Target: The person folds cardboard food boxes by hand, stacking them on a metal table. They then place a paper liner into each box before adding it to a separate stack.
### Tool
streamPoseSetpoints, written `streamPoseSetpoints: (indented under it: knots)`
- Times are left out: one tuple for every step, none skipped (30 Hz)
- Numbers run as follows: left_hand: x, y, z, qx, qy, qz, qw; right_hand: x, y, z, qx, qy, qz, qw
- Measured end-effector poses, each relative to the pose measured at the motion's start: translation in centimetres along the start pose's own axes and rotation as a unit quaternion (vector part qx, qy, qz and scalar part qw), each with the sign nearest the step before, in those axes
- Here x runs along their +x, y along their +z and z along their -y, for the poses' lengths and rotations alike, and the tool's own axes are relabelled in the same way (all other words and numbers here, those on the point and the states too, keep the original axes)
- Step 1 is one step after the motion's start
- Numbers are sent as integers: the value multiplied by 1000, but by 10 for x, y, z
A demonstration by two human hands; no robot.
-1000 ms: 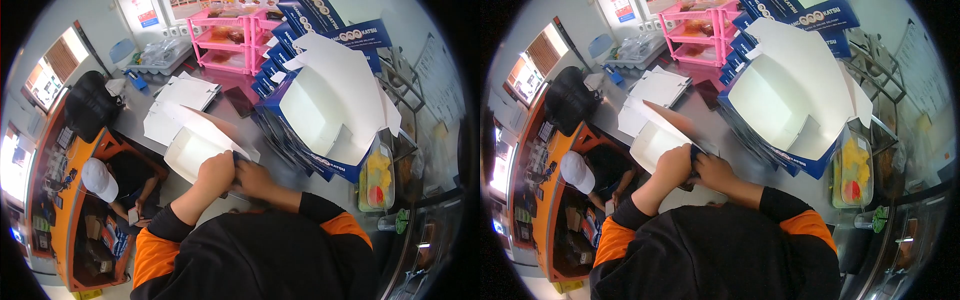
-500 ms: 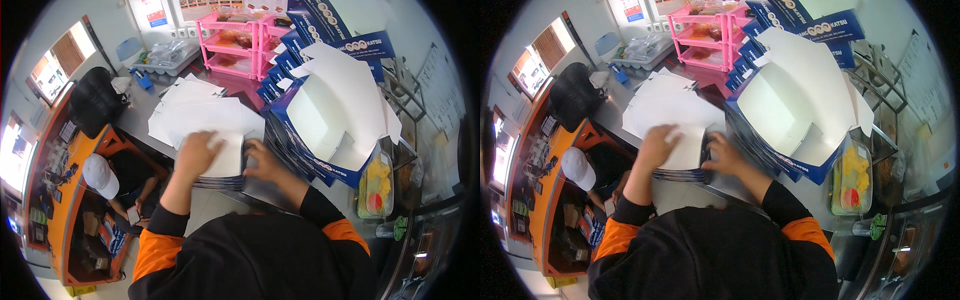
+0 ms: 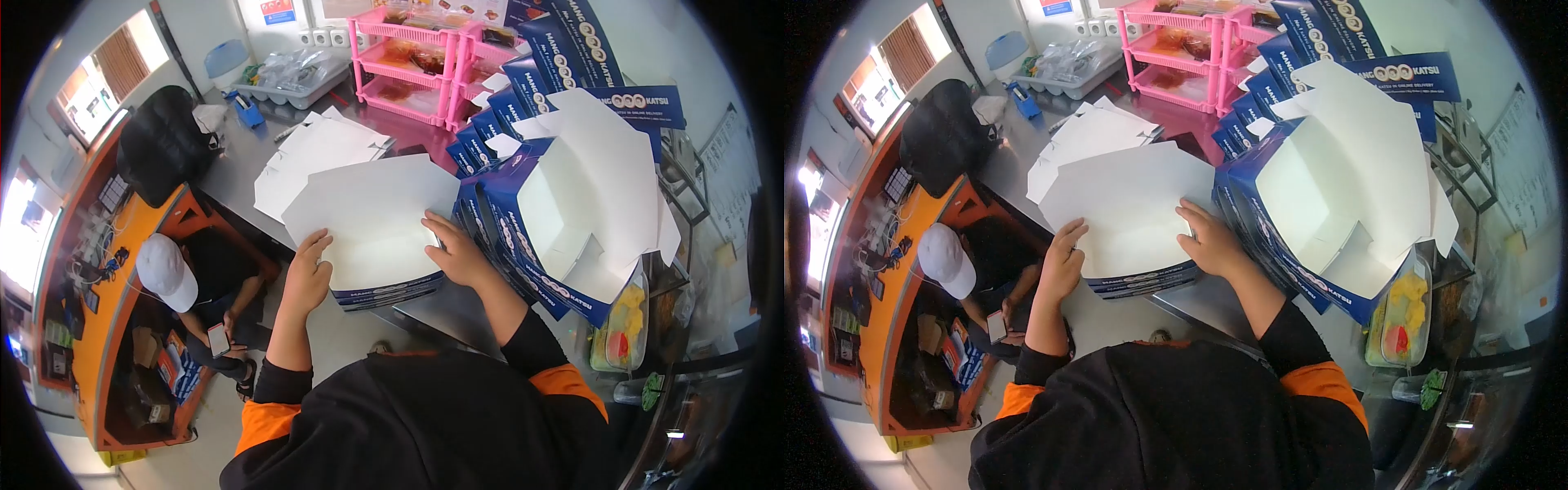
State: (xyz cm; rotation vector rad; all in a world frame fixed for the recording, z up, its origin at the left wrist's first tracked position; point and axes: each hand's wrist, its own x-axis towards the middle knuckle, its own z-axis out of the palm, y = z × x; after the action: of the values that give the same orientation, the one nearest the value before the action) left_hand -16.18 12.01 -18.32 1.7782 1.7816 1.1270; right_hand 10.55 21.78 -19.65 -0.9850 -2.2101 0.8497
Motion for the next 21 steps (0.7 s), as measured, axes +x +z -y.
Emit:
streamPoseSetpoints:
  knots:
    - [0, 0, 0, 1, 3, 0, 1000, -1, -1, 0, -2, 14, 8, 1000]
    - [2, 0, 1, 2, 8, -1, 1000, -1, 0, -2, -10, 7, 6, 1000]
    - [2, 1, 2, 2, 10, -1, 1000, -2, 2, -5, -19, 1, 2, 1000]
    - [3, 2, 5, 2, 13, -1, 1000, -2, 2, -8, -27, -5, -2, 1000]
    - [2, 2, 7, 2, 15, 0, 1000, -1, 2, -9, -25, -5, 0, 1000]
    - [2, 3, 8, 5, 17, -1, 1000, -1, 2, -10, -22, -5, 1, 1000]
    - [1, 3, 9, 8, 19, -1, 1000, -1, 2, -11, -20, -4, 2, 1000]
    - [1, 3, 10, 11, 21, 0, 1000, -1, 2, -11, -14, -5, 1, 1000]
    - [0, 3, 11, 10, 24, -3, 1000, -1, 2, -12, -9, -5, -1, 1000]
    - [0, 4, 12, 8, 27, -6, 1000, -1, 2, -12, -5, -5, -4, 1000]
    - [1, 6, 13, 5, 32, -9, 999, -2, 3, -9, 3, -1, -21, 1000]
    - [-1, 7, 14, -6, 25, -11, 1000, -3, 6, -4, 10, 3, -39, 999]
    - [-2, 8, 15, -17, 20, -13, 1000, -5, 6, 2, 17, 7, -59, 998]
    - [-3, 9, 15, -29, 17, -16, 999, -11, 3, 10, 2, -9, -72, 997]
    - [-3, 10, 15, -49, 18, -28, 998, -22, -6, 31, -14, -26, -85, 996]
    - [-4, 12, 16, -70, 19, -40, 997, -33, -16, 52, -31, -43, -97, 994]
    - [-7, 15, 15, -91, 18, -51, 994, -46, -26, 70, -69, -133, -122, 981]
    - [-10, 18, 14, -91, 54, -92, 990, -57, -37, 86, -106, -221, -145, 959]
    - [-14, 20, 13, -92, 89, -133, 983, -66, -50, 102, -157, -232, -224, 933]
    - [-19, 23, 12, -93, 123, -173, 973, -74, -62, 118, -206, -241, -300, 900]
    - [-22, 25, 7, -96, 156, -191, 964, -79, -68, 124, -253, -247, -373, 858]
